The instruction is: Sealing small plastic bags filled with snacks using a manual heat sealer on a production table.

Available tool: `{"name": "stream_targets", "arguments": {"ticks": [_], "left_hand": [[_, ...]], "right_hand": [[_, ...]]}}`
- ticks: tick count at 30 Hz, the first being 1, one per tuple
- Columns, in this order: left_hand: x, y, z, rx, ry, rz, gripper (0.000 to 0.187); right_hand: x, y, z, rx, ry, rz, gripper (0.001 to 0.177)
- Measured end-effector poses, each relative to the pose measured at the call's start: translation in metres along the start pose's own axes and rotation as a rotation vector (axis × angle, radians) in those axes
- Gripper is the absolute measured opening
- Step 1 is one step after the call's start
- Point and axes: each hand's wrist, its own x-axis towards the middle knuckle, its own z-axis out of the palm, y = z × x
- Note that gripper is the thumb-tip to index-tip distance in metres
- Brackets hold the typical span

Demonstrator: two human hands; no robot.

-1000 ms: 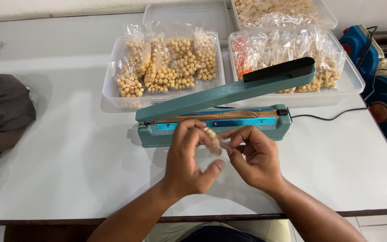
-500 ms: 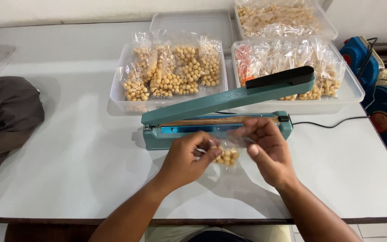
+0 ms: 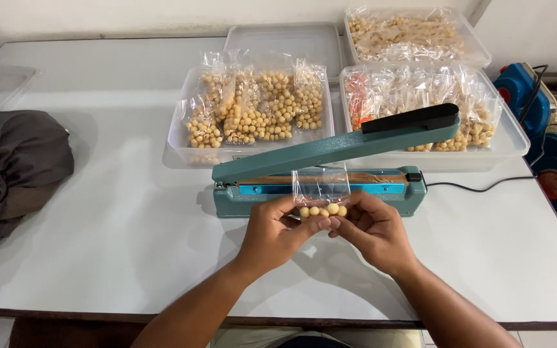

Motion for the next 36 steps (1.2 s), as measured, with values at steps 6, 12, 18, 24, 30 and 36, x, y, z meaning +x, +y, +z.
{"name": "stream_targets", "arguments": {"ticks": [6,12,18,24,30,36], "left_hand": [[-0.003,-0.006,0.0,-0.063,0.031,-0.022,0.029],[0.006,0.01,-0.02,-0.074,-0.021,0.034,0.054],[0.018,0.045,-0.041,0.412,0.067,0.18,0.008],[0.069,0.072,-0.112,0.789,0.171,0.227,0.006],[0.147,0.051,-0.185,0.83,0.329,0.039,0.01],[0.226,-0.03,-0.215,1.123,0.586,-0.019,0.003]], "right_hand": [[0.002,-0.013,0.011,-0.061,0.011,-0.093,0.011],[0.007,-0.014,0.0,-0.127,-0.102,-0.136,0.012],[0.008,-0.018,0.003,-0.276,-0.184,0.011,0.039],[0.002,-0.018,-0.002,-0.711,-0.405,-0.036,0.025],[0.002,-0.02,-0.004,-0.894,-0.495,0.011,0.028],[0.001,-0.007,-0.008,-1.003,-0.501,-0.064,0.03]]}}
